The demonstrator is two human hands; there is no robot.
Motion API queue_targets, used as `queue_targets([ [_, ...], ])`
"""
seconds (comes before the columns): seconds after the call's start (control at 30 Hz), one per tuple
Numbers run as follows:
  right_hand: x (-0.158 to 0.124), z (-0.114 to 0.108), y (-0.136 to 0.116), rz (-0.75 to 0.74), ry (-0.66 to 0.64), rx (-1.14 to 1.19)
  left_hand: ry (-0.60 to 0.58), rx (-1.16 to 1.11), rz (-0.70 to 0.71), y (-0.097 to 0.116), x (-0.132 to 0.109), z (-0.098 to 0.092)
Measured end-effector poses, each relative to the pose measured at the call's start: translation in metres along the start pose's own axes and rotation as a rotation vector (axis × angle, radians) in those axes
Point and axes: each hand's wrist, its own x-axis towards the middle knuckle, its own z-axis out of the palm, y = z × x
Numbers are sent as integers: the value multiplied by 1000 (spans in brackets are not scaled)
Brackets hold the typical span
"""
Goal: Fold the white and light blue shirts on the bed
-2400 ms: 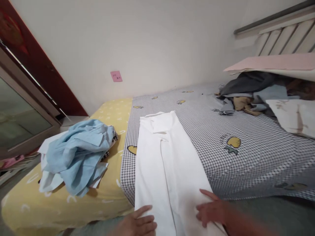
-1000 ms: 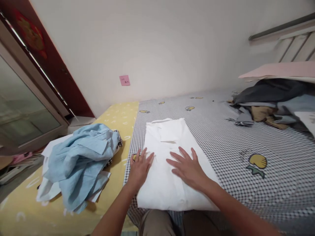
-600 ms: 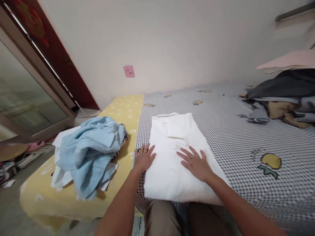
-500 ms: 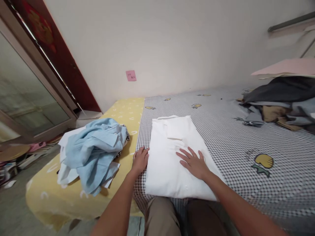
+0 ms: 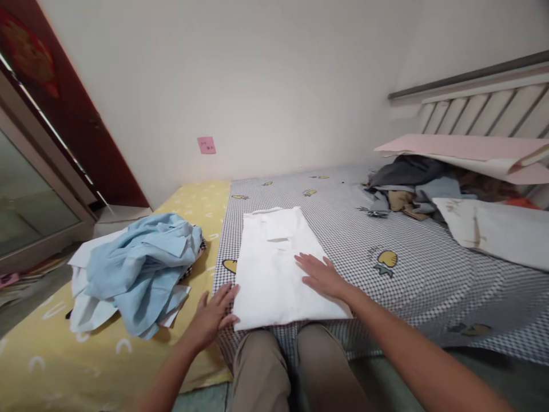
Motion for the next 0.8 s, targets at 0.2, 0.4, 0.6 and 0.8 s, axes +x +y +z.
queue_targets([
  [0.2,-109,23,51,-78,236,-78,263,295,124,-50,-41,11],
  [0.4,-124,61,59,-110,418,-272,352,333,138,-2,-21,29],
  [0.6,-98,71,84,-131,419,-281,248,303,134,29,-4,20],
  [0.8,-85,63,86,-44,372,-152,127,223,88,20,12,22],
])
